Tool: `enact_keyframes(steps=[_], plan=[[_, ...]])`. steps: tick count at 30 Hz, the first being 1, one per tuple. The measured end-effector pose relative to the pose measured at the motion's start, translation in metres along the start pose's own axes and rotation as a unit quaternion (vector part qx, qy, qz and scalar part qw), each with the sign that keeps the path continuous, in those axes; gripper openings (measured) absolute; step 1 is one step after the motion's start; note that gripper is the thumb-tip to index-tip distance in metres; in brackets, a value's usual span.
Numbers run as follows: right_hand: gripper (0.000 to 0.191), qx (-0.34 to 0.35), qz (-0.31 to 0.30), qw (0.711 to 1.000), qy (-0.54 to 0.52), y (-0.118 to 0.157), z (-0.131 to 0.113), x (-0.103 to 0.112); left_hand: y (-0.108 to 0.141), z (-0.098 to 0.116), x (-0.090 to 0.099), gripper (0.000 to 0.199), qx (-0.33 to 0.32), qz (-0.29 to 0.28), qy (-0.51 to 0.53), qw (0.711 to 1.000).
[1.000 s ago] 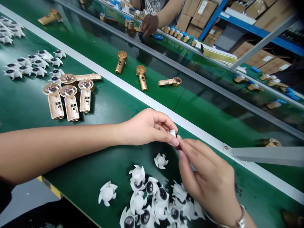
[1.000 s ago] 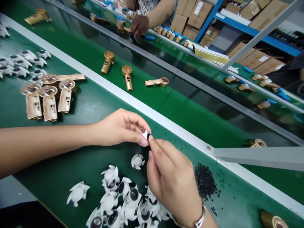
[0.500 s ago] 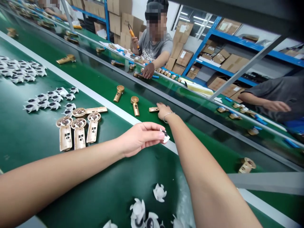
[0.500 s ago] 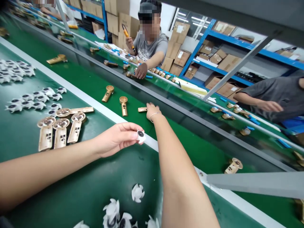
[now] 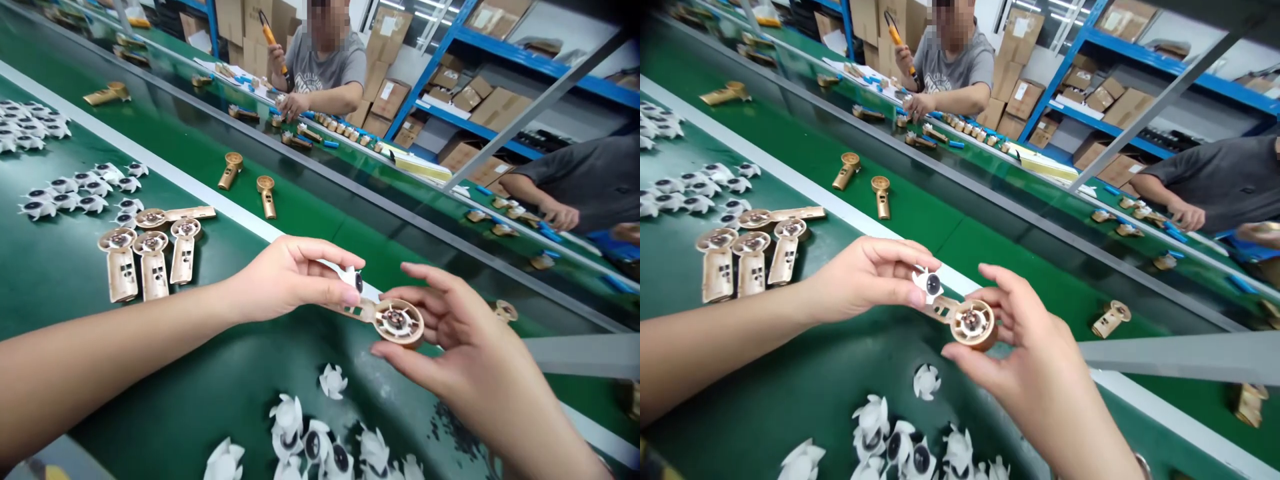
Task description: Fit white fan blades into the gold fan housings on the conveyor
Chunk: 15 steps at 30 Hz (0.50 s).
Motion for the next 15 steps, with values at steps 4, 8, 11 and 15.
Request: enact_keyframes(steps=[4,8,11,15], plan=[[0.046,0.007,0.072,0.997,0.041,0.015,-0.011,0.004,0.009,-0.003,-0.011,0.042,-0.001,-0.010,-0.052,0.999],[0.051,0.035,0.073,0.993,0.082,0.017,-0.021,-0.004,0.014,0.000,-0.013,0.045,-0.020,-0.007,-0.113,0.993],[0.053,0.020,0.064,0.995,0.070,0.018,-0.017,-0.008,0.016,0.009,-0.015,0.038,-0.064,-0.016,-0.163,0.984],[0.048,0.028,0.054,0.996,0.071,0.019,-0.015,-0.008,0.023,0.035,-0.026,0.025,-0.191,-0.034,-0.314,0.929]])
Point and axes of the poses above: each hand's wrist, its own y-axis away from the middle knuckle, its own x-axis out of the back of the hand, z = x × y, the point moved 10 cm from there along -y, towards the middle knuckle, and after that the axes turned 4 degrees about y, right-handed, at the moved point
